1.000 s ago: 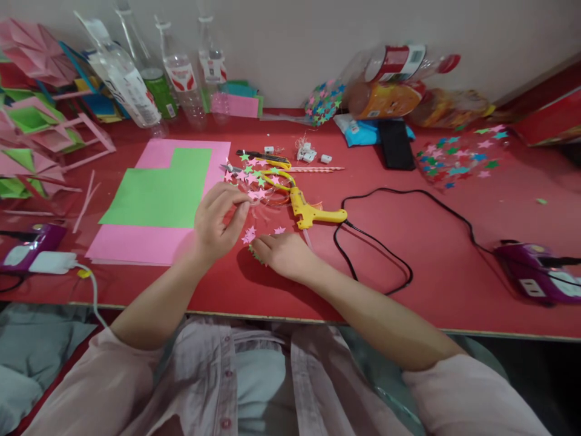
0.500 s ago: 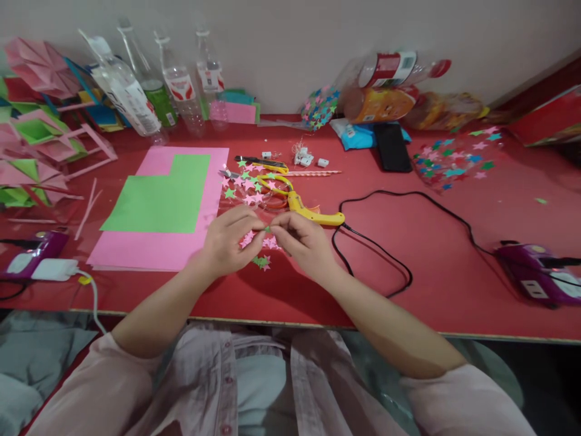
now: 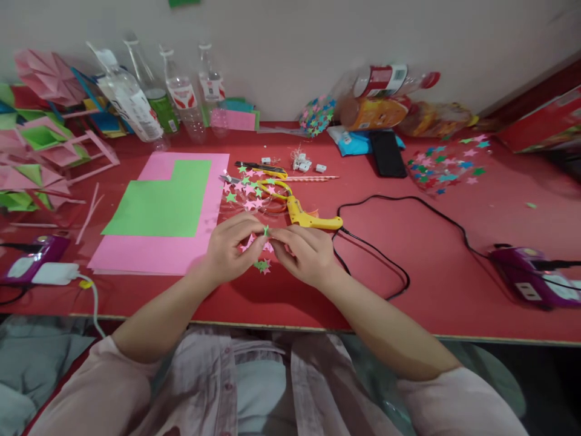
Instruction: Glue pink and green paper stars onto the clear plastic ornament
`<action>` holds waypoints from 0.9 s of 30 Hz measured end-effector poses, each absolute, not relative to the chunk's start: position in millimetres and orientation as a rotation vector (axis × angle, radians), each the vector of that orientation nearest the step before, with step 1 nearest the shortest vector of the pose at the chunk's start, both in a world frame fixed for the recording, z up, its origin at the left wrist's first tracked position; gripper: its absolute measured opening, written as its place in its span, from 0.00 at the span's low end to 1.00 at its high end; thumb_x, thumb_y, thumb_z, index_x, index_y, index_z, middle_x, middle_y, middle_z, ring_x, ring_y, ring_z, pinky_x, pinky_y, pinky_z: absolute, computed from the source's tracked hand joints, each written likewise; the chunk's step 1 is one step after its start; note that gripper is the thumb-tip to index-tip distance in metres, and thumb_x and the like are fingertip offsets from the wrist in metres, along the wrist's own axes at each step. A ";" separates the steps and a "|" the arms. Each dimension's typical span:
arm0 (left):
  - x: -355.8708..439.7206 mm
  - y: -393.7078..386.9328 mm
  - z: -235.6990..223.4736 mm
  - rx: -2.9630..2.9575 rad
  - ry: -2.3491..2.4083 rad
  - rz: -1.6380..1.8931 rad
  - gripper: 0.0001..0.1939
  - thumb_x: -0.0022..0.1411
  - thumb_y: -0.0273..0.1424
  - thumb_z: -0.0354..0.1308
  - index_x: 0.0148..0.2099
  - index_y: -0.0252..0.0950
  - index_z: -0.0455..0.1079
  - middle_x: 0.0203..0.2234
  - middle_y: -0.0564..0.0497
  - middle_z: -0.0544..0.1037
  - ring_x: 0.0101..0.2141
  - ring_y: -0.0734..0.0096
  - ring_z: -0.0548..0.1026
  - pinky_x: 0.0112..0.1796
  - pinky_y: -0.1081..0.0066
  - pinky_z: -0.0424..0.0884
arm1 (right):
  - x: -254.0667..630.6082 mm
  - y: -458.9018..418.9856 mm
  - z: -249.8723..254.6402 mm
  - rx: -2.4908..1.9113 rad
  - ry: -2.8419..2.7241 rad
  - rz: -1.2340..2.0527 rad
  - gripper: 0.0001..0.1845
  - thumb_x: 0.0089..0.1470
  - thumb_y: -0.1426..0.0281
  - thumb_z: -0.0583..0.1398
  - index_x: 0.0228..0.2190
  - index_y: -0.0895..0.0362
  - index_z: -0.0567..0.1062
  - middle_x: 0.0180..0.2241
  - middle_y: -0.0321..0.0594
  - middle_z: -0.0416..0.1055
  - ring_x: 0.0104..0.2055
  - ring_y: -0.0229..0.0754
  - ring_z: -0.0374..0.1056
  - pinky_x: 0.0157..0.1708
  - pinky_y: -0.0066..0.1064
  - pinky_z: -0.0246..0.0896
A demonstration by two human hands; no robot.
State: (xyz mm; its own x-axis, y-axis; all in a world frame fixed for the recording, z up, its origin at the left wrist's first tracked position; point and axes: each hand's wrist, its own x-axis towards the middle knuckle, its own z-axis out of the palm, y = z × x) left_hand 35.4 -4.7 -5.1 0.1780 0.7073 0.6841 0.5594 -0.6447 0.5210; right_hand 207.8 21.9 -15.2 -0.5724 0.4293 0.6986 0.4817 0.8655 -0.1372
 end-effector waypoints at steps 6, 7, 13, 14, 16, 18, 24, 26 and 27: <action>28.9 0.6 -5.8 2.260 1.334 1.519 0.07 0.60 0.23 0.52 0.30 0.37 0.66 0.22 0.54 0.71 0.25 0.77 0.67 0.27 0.73 0.64 | 222.0 39.2 -8.6 -0.762 -2.347 -0.076 0.15 0.59 0.74 0.50 0.44 0.57 0.73 0.30 0.40 0.75 0.28 0.36 0.67 0.29 0.27 0.59; 27.0 1.5 -5.8 2.249 1.355 1.541 0.07 0.60 0.24 0.52 0.30 0.37 0.66 0.22 0.54 0.71 0.24 0.77 0.67 0.26 0.73 0.63 | 228.1 46.1 -7.0 -0.876 -2.364 -0.043 0.16 0.59 0.75 0.50 0.44 0.57 0.73 0.32 0.41 0.75 0.30 0.37 0.68 0.30 0.27 0.59; 8.5 8.0 -2.4 2.137 1.502 1.689 0.08 0.59 0.24 0.53 0.27 0.37 0.64 0.20 0.56 0.67 0.22 0.79 0.63 0.24 0.74 0.60 | 261.4 77.3 -8.1 -1.510 -2.770 -0.031 0.24 0.46 0.78 0.55 0.48 0.62 0.70 0.48 0.52 0.70 0.46 0.52 0.66 0.40 0.37 0.59; 5.2 9.5 -2.4 2.091 1.519 1.720 0.08 0.59 0.25 0.53 0.27 0.37 0.64 0.20 0.55 0.67 0.22 0.78 0.64 0.24 0.74 0.60 | 262.6 77.7 -10.0 -1.551 -2.820 -0.021 0.26 0.45 0.78 0.55 0.50 0.63 0.69 0.48 0.53 0.69 0.47 0.53 0.65 0.40 0.37 0.58; 0.0 12.2 -3.6 2.006 1.541 1.760 0.08 0.60 0.26 0.53 0.27 0.37 0.64 0.20 0.55 0.66 0.23 0.78 0.66 0.25 0.74 0.62 | 261.0 76.1 -13.8 -1.603 -2.841 -0.028 0.27 0.46 0.78 0.55 0.51 0.63 0.67 0.49 0.53 0.68 0.47 0.54 0.65 0.40 0.38 0.58; -2.2 14.0 -5.5 1.961 1.555 1.767 0.08 0.60 0.26 0.53 0.27 0.37 0.64 0.20 0.56 0.66 0.24 0.77 0.67 0.26 0.74 0.63 | 257.6 74.8 -16.8 -1.599 -2.825 -0.044 0.25 0.48 0.79 0.53 0.49 0.63 0.67 0.49 0.54 0.67 0.48 0.54 0.64 0.40 0.38 0.58; 4.9 11.2 -4.4 2.003 1.567 1.673 0.08 0.59 0.26 0.53 0.27 0.37 0.64 0.20 0.55 0.66 0.22 0.78 0.63 0.24 0.74 0.60 | 267.8 85.8 -13.8 -1.548 -2.742 0.168 0.19 0.45 0.82 0.51 0.40 0.63 0.70 0.40 0.51 0.68 0.39 0.47 0.66 0.38 0.35 0.59; 7.9 9.6 -2.8 2.013 1.580 1.656 0.08 0.59 0.26 0.53 0.27 0.37 0.63 0.20 0.56 0.66 0.22 0.78 0.63 0.24 0.74 0.60 | 272.1 87.1 -7.0 -1.469 -2.559 0.201 0.16 0.45 0.80 0.53 0.38 0.60 0.70 0.38 0.49 0.68 0.37 0.45 0.66 0.36 0.34 0.60; 9.1 9.1 -2.3 2.014 1.584 1.647 0.09 0.59 0.26 0.52 0.27 0.37 0.63 0.20 0.56 0.65 0.22 0.78 0.62 0.24 0.75 0.60 | 272.1 85.6 -2.8 -1.386 -2.467 0.230 0.14 0.45 0.79 0.54 0.37 0.59 0.69 0.37 0.48 0.68 0.37 0.45 0.66 0.36 0.34 0.60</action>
